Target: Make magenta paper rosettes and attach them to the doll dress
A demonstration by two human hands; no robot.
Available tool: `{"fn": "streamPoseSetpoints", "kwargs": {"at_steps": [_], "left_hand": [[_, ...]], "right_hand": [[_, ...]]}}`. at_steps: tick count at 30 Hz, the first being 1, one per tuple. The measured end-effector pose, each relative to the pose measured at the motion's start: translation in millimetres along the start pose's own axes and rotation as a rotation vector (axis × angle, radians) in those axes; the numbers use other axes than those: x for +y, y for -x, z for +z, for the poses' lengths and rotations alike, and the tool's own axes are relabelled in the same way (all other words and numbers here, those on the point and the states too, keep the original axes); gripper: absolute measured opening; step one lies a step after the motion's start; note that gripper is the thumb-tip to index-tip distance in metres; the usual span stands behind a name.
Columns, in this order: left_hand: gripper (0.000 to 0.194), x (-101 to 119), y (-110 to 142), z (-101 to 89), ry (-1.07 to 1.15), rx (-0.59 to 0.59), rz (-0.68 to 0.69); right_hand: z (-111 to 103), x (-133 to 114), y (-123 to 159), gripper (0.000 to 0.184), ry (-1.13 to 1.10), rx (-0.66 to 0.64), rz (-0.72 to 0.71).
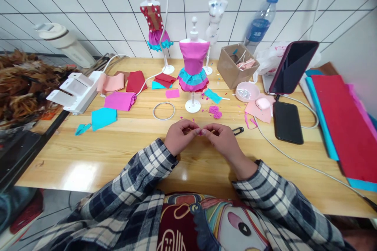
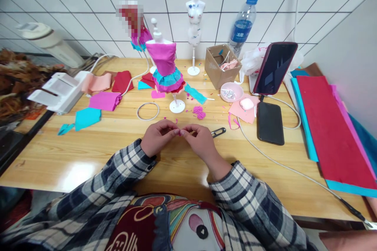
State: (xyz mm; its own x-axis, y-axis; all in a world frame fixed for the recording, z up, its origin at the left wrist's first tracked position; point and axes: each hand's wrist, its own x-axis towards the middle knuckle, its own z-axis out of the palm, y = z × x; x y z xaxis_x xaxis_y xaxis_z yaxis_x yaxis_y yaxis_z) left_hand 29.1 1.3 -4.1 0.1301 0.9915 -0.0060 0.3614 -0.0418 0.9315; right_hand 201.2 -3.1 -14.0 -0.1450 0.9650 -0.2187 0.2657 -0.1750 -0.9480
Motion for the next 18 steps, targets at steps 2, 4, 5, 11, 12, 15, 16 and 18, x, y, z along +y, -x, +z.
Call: {"fn": "streamPoseSetpoints", "kwargs": {"at_steps": [2, 4, 5, 11, 12, 15, 16, 18], "left_hand": [[0.019, -0.3, -0.6, -0.6, 0.031, -0.008, -0.013], [0.021, -0.5, -1.0, -0.8, 0.134, -0.026, -0.068], [0.023, -0.6, -1.2, -0.7, 0.200, -0.038, -0.095], [0.035, -2.5, -0.5, 0.5, 0.310, -0.101, -0.172], [0.033, -2.8, -0.2, 0.7, 0.287, -0.113, -0.183], [0.029, -2.4, 0.5, 0.4, 0.195, -0.105, -0.166], [0.028, -1.8, 0.7, 0.1, 0.154, -0.096, -0.150], [0.025, -0.5, 1.1, -0.6, 0.054, -0.093, -0.118]], "right_hand": [[0.7, -1.7, 0.5, 0.026, 0.002, 0.003, 0.002], [1.4, -2.7, 0.7, 0.024, -0.006, 0.015, 0.002], [1.7, -2.7, 0.7, 0.024, -0.013, 0.024, 0.005], [2.4, 1.3, -0.5, 0.025, -0.101, 0.056, 0.033], [2.3, 1.5, -0.6, 0.026, -0.121, 0.055, 0.037], [1.0, -1.0, -0.1, 0.028, -0.173, 0.031, 0.047], [0.2, -2.5, 0.2, 0.030, -0.180, 0.014, 0.041], [-1.4, -5.5, 0.9, 0.034, -0.143, -0.011, -0.008]]}}
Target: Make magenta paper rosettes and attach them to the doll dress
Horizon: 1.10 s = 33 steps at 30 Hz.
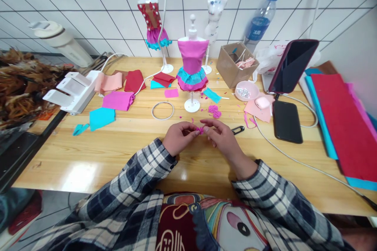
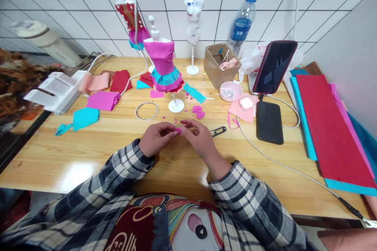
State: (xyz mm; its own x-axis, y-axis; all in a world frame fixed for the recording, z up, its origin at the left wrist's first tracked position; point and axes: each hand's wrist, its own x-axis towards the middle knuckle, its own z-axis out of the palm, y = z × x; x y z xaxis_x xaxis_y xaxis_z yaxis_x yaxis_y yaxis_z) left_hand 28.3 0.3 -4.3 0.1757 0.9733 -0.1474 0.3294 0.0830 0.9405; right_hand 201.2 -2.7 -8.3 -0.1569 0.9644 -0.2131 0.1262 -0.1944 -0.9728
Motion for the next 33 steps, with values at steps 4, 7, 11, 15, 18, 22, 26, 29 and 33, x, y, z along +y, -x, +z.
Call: {"fn": "streamPoseSetpoints", "kwargs": {"at_steps": [4, 7, 11, 15, 18, 22, 26, 29, 33], "left_hand": [[0.021, 1.3, 0.8, -0.2, -0.177, -0.010, 0.053], [0.021, 1.1, 1.1, 0.3, -0.204, -0.004, 0.056], [0.022, 1.6, 1.2, 0.6, -0.141, 0.005, 0.042], [0.022, 3.3, 1.7, -1.3, -0.152, -0.028, 0.042], [0.021, 2.4, 0.3, -4.7, -0.239, -0.026, 0.084], [0.014, -3.6, -5.5, -10.3, -0.401, 0.030, 0.211], [0.012, -8.4, -7.6, -11.4, -0.604, 0.110, 0.343], [0.015, -6.8, -4.0, -6.6, -0.697, 0.079, 0.455], [0.020, -3.3, -0.3, 2.2, -0.746, 0.022, 0.456]], "right_hand": [[-0.9, -2.1, 0.5, 0.022, 0.210, 0.034, -0.128], [-0.3, 0.0, -0.1, 0.017, 0.265, 0.073, -0.137], [-0.7, 2.7, -1.4, 0.022, 0.206, 0.074, -0.048], [-3.1, 2.9, -1.8, 0.022, 0.216, 0.045, 0.000], [-5.0, 2.0, -2.0, 0.022, 0.243, 0.028, 0.004], [-6.6, 2.0, -3.0, 0.019, 0.380, 0.066, -0.019], [-9.1, 3.7, -2.6, 0.013, 0.636, 0.080, -0.085], [-15.2, 3.2, 0.2, 0.015, 0.808, 0.099, -0.159], [-26.1, -1.4, 4.0, 0.018, 0.941, 0.112, -0.340]]}}
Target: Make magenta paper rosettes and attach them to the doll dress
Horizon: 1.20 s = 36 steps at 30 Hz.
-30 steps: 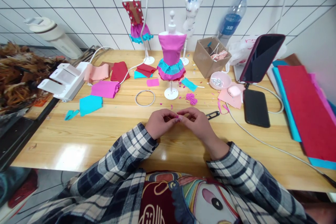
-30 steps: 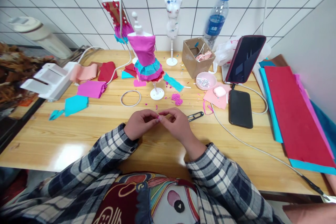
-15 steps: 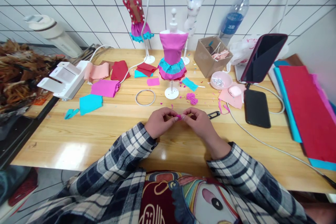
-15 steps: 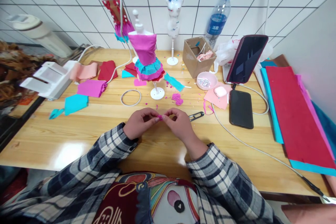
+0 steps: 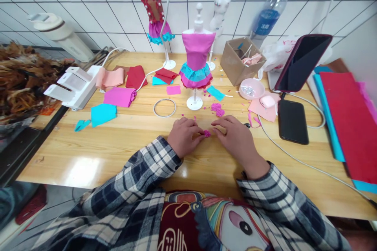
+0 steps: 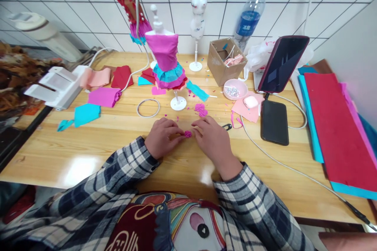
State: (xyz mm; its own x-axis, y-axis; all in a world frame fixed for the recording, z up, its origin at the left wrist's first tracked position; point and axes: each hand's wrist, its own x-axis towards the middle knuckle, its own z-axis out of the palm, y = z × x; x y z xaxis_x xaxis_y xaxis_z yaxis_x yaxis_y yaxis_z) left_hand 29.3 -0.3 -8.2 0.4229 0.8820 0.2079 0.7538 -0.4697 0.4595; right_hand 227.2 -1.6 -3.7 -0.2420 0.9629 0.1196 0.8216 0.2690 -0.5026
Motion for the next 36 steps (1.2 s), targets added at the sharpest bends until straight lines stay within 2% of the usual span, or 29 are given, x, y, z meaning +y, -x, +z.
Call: {"fn": "streamPoseSetpoints", "kwargs": {"at_steps": [4, 11, 16, 20, 25, 31, 36], "left_hand": [[0.021, 2.6, -1.1, 4.2, -0.047, -0.005, -0.051], [0.016, 5.9, -3.8, 3.3, -0.114, -0.056, -0.073], [0.014, 8.3, -6.3, -4.2, -0.140, -0.106, -0.038], [0.015, 6.0, -4.9, -5.1, -0.102, -0.106, -0.023], [0.013, 2.1, -1.6, -4.7, -0.102, -0.024, 0.018], [0.013, -0.9, -3.2, -1.8, -0.126, -0.076, 0.023], [0.015, 0.0, -5.7, -1.8, -0.118, -0.104, 0.043]], "right_hand": [[-3.5, 0.1, -1.7, 0.019, 0.043, -0.083, -0.187], [1.9, -3.3, -3.8, 0.019, 0.196, -0.180, -0.169], [-2.6, -11.6, -1.2, 0.017, 0.300, -0.238, -0.222], [-2.9, -14.5, -0.3, 0.017, 0.329, -0.259, -0.248], [-1.2, -13.4, -1.7, 0.020, 0.346, -0.267, -0.250], [-0.7, -12.0, -2.0, 0.021, 0.359, -0.269, -0.271], [1.3, -12.6, -4.9, 0.020, 0.396, -0.284, -0.346]]}}
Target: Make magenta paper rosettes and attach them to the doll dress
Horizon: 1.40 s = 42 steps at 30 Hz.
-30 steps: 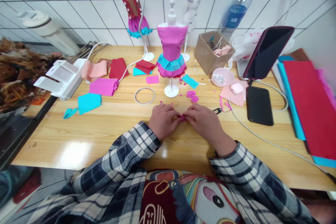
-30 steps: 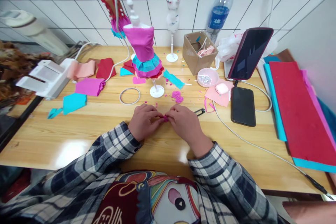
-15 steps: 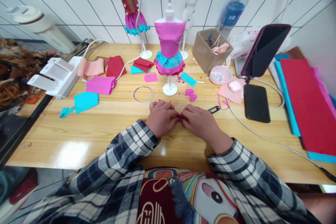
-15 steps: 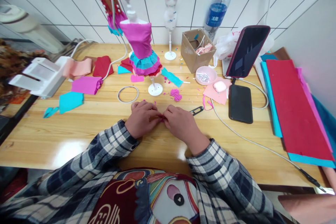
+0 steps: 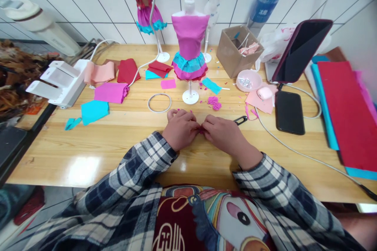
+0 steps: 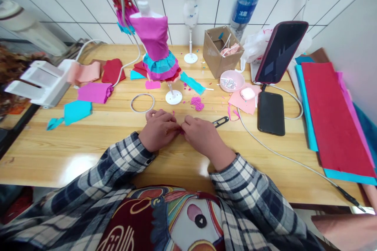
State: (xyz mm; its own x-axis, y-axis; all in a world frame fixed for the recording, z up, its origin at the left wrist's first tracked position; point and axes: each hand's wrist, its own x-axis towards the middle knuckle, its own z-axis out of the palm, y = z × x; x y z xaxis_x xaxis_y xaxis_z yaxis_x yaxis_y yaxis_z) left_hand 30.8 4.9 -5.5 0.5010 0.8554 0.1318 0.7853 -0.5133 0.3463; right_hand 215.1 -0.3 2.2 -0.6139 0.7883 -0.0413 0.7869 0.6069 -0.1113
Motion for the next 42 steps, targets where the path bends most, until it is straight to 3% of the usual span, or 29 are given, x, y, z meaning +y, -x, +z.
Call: {"fn": "streamPoseSetpoints", "kwargs": {"at_steps": [7, 13, 20, 35, 39, 42], "left_hand": [[0.012, -1.7, 0.3, -1.8, 0.044, -0.025, -0.025], [0.012, -4.6, 2.4, 0.7, 0.074, -0.008, -0.052], [0.011, -7.0, 3.0, 0.3, 0.090, -0.015, -0.083], [0.010, -12.0, 2.8, -2.8, 0.149, 0.032, -0.132], [0.016, -13.1, 3.3, -6.4, 0.313, 0.104, -0.109], [0.026, -13.8, 5.0, -8.7, 0.530, 0.136, -0.054]], "right_hand": [[-1.9, 6.6, 3.5, 0.026, -0.071, -0.010, 0.028], [1.5, 9.1, 7.5, 0.025, -0.216, 0.133, 0.113], [-0.1, 0.5, 2.4, 0.028, -0.144, 0.030, 0.088], [-1.3, -5.7, 1.4, 0.035, -0.023, -0.006, 0.049], [1.6, -0.8, -0.3, 0.026, -0.245, 0.034, 0.114], [4.0, 3.8, -2.6, 0.018, -0.729, 0.060, 0.292]]}}
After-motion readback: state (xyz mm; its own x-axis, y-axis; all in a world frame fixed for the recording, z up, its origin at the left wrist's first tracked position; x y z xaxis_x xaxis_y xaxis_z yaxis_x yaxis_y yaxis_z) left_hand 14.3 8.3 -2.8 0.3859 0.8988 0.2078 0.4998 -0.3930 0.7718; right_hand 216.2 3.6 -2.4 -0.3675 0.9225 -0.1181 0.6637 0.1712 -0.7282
